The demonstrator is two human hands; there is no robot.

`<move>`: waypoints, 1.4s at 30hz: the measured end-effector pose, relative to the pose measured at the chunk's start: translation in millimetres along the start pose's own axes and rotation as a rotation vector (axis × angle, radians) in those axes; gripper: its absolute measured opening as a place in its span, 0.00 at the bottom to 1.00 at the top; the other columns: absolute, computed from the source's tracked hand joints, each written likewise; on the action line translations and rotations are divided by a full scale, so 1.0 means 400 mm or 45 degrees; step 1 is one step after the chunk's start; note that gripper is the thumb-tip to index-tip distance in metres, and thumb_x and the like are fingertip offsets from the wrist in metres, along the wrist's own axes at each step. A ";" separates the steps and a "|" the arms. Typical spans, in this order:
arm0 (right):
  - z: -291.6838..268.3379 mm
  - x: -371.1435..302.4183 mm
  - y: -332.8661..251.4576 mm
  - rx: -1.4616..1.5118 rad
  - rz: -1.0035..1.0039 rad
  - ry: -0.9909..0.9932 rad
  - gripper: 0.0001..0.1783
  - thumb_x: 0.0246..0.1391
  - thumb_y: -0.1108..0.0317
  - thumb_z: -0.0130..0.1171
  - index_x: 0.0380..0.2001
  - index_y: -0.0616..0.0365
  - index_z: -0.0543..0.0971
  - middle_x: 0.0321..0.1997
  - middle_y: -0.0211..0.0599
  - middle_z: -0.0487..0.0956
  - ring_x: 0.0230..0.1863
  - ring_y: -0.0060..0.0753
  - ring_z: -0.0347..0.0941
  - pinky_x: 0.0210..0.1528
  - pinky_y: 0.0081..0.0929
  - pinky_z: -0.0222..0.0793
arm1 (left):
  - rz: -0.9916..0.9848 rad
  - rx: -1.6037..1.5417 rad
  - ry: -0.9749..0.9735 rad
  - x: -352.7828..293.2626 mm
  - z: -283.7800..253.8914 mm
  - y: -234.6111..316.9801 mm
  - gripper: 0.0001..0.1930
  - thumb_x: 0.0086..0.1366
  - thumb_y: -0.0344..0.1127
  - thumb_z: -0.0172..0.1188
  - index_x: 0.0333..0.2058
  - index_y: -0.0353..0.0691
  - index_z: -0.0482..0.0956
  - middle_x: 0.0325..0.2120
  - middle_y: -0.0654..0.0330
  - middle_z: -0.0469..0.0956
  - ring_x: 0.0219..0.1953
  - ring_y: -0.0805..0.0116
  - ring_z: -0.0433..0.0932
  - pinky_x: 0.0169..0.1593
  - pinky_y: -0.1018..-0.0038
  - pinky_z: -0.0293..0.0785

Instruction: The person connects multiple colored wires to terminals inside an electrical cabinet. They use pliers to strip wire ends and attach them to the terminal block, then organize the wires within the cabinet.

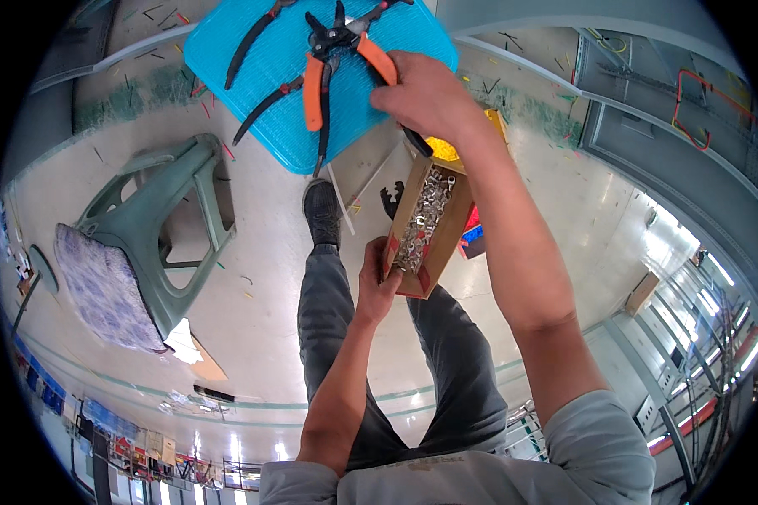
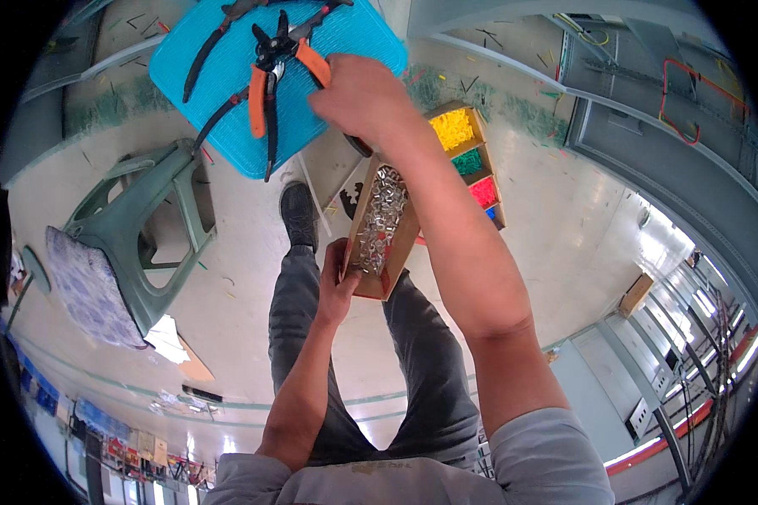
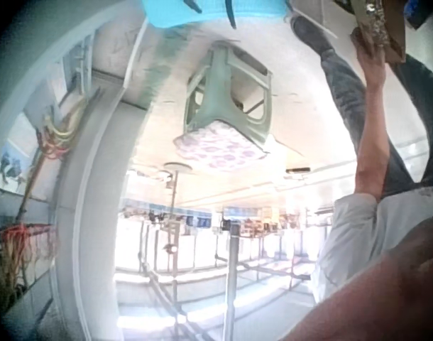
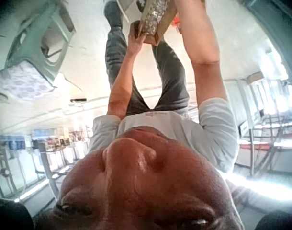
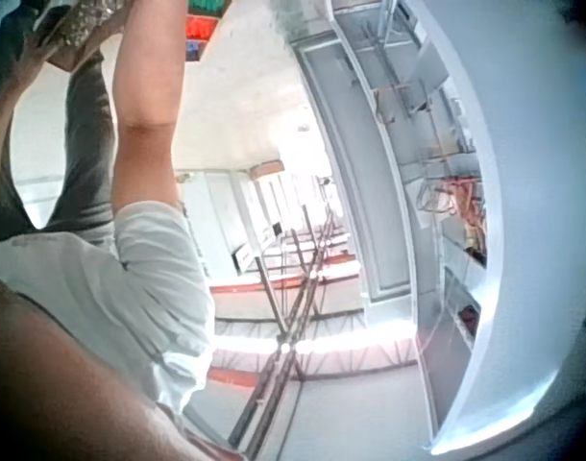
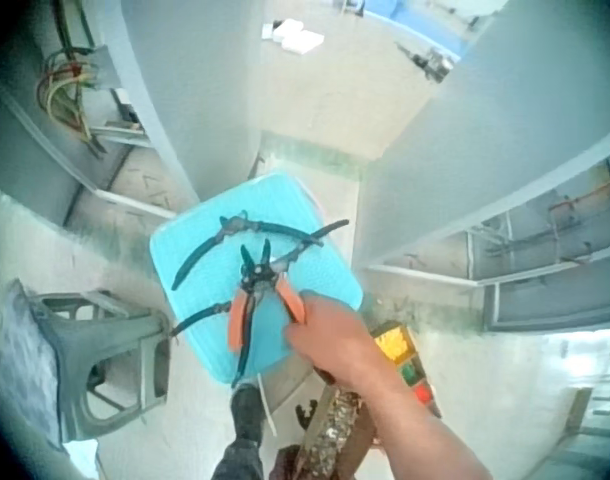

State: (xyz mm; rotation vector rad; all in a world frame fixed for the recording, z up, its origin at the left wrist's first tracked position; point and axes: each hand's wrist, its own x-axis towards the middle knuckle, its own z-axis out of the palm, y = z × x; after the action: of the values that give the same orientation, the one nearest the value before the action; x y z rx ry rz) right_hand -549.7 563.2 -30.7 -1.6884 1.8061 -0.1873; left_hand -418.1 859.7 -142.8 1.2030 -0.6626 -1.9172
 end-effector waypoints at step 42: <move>0.294 -0.603 0.971 1.250 1.250 1.041 0.18 0.56 0.58 0.73 0.23 0.56 0.77 0.19 0.28 0.74 0.17 0.23 0.70 0.20 0.26 0.63 | -0.322 0.159 0.079 0.043 0.049 -0.009 0.34 0.57 0.27 0.54 0.65 0.37 0.63 0.57 0.58 0.68 0.59 0.66 0.67 0.67 0.70 0.60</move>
State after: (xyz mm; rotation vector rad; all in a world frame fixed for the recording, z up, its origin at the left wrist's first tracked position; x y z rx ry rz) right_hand -822.7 888.4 -237.3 0.0687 2.2649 -1.1887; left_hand -441.5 848.2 -146.3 1.4785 -0.6293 -2.0597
